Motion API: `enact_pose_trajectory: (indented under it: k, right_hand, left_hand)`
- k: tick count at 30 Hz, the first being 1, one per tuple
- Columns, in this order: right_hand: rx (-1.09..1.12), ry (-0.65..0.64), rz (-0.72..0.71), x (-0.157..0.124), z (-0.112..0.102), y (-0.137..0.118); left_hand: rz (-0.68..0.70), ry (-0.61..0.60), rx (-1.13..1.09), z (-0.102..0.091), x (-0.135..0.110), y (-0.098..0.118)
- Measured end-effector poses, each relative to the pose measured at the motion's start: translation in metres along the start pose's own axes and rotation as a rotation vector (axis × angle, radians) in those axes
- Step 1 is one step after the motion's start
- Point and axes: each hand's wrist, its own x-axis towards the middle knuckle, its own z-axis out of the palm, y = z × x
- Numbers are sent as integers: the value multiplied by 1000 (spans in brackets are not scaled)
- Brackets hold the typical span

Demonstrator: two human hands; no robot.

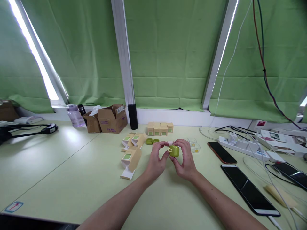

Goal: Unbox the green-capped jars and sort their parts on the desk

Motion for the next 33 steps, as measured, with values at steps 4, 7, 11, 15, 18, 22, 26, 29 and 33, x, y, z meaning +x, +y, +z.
enact_pose_trajectory:
  k: [4, 7, 11, 15, 18, 22, 26, 29, 33]
  right_hand:
    - [14, -14, 6, -1, 1, 1]
    - [32, -3, 14, -2, 2, 3]
    - [37, -5, 18, -3, 2, 7]
    - [39, -28, 16, -4, 1, 9]
    - [37, -45, 23, -4, 0, 9]
    - [33, -55, 21, -4, -1, 9]
    - [29, -51, 21, -4, -2, 7]
    - [45, -54, 32, -4, -2, 7]
    - [78, -65, 51, -5, -1, 9]
  left_hand:
    - [7, -6, -13, 0, -1, -1]
    - [31, -15, -3, 1, -1, -1]
    - [50, -20, 16, 1, -1, 0]
    - [42, -17, 19, 1, -1, 0]
    - [28, -17, 23, 1, -1, 1]
    - [13, -11, 19, 0, -1, 2]
    - [13, -7, 38, 0, -1, 3]
    - [10, 0, 51, -1, -1, 3]
    - [6, 15, 50, -1, 0, 3]
